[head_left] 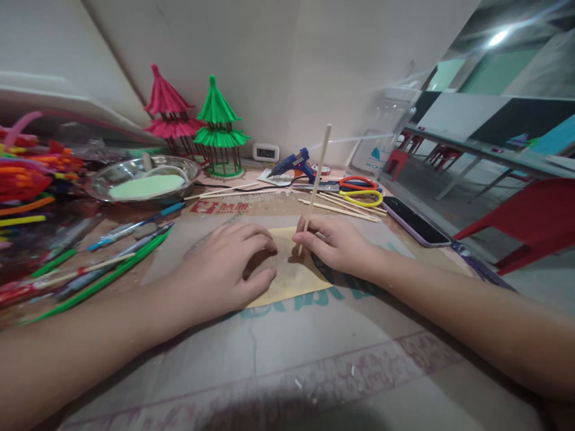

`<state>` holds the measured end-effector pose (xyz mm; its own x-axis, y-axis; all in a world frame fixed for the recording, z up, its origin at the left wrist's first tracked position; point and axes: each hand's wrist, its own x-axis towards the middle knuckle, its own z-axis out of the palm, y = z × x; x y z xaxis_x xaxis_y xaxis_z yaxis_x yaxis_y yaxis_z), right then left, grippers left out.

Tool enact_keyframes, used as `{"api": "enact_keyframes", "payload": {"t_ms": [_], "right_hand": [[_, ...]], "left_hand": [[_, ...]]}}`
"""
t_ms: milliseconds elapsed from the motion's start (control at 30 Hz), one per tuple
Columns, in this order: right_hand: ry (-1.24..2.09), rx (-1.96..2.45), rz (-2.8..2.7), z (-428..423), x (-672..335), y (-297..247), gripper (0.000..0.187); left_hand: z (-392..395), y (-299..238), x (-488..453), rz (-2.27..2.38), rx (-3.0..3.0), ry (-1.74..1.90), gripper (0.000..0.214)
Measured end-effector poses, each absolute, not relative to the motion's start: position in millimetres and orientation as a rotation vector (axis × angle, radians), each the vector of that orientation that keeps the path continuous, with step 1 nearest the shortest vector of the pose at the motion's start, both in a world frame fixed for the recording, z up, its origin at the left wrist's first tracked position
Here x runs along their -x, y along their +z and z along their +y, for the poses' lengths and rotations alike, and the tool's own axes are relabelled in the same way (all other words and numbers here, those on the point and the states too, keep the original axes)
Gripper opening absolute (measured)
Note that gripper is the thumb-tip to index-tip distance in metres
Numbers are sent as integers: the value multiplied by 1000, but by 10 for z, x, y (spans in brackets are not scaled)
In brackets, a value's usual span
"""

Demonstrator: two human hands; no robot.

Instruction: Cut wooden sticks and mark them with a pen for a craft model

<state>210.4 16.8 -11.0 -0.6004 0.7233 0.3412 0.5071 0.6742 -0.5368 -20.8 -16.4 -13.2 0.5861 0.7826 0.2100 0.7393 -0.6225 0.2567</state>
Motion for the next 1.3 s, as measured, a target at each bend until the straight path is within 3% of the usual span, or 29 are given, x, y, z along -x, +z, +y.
{"api": "enact_keyframes", "payload": {"t_ms": [600, 1300], "right_hand": [[497, 769, -2481, 99, -2072, -121, 19], [467, 888, -2415, 40, -2059, -130, 22]], "left_hand": [[-152, -139, 216, 1197, -2732, 428, 34], [-167, -134, 215, 1235, -2717, 401, 35]]}}
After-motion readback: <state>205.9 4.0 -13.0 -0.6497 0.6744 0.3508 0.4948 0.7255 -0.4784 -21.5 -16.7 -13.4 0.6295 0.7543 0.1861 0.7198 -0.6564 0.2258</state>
